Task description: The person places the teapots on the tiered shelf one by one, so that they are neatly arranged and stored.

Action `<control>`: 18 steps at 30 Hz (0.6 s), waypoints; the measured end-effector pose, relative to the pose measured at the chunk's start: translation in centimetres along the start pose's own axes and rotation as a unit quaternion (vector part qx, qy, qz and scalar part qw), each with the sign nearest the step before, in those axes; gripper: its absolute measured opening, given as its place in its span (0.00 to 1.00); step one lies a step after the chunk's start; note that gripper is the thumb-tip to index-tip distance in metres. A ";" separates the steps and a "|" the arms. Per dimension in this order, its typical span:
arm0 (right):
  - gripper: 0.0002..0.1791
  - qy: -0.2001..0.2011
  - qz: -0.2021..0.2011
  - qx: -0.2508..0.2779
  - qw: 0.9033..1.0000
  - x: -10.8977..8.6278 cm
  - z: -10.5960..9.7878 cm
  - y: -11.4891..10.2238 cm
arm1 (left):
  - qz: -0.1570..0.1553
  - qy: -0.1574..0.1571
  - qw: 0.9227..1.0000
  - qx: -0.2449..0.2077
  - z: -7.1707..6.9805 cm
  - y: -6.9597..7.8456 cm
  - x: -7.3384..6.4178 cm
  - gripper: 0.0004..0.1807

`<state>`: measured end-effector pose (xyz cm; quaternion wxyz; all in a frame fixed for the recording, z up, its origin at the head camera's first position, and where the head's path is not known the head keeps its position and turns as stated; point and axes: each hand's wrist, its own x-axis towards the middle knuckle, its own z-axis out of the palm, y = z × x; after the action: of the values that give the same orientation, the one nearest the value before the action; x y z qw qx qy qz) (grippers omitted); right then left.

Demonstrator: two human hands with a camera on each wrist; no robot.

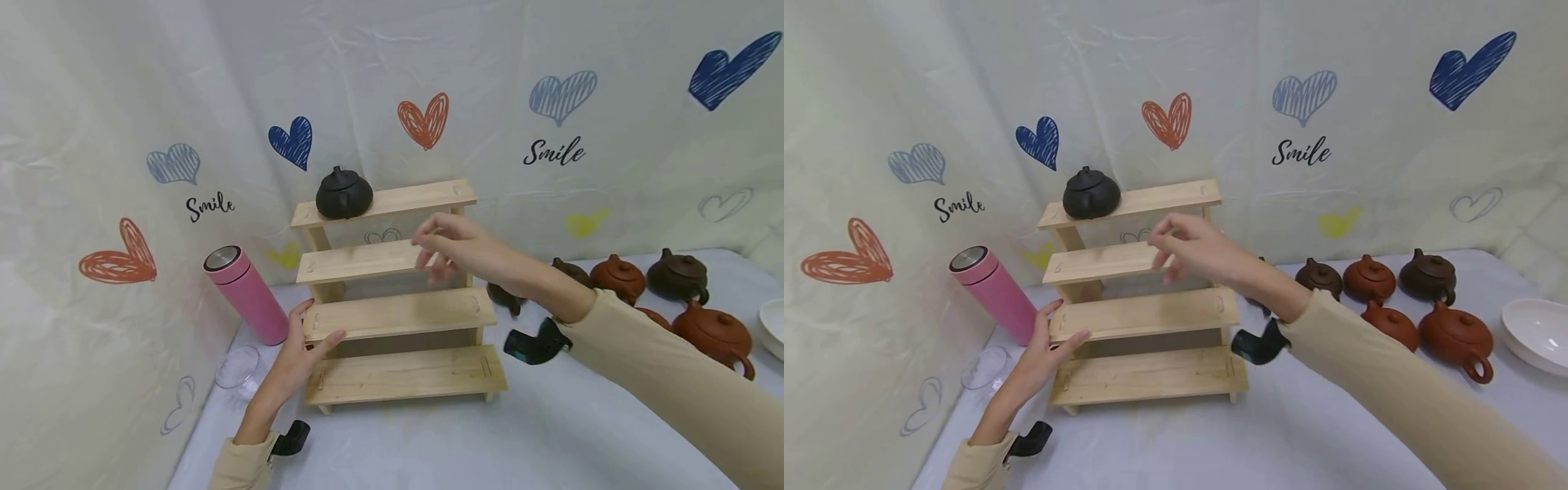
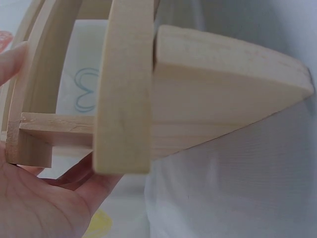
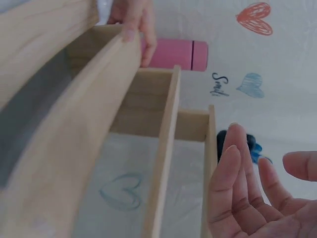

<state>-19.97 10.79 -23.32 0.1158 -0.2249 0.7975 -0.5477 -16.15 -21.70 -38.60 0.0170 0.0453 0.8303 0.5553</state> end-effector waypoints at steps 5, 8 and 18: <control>0.12 -0.005 0.015 -0.012 1.000 -4.8 -2.4 3.3 | 0.003 0.000 1.000 0.002 -0.2 0.1 -0.2 0.54; 0.12 0.011 0.032 -0.019 0.999 -7.1 -3.6 5.7 | 0.006 0.002 1.000 0.003 -0.4 0.0 -0.4 0.53; 0.16 0.066 0.106 -0.038 0.991 -12.7 -7.5 13.1 | 0.011 -0.007 1.000 0.001 -0.2 -0.3 0.0 0.53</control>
<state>-15.17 27.03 -33.45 0.1119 -0.1064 0.8430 -0.5153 -16.17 -22.00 -38.80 0.0166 0.0585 0.8301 0.5542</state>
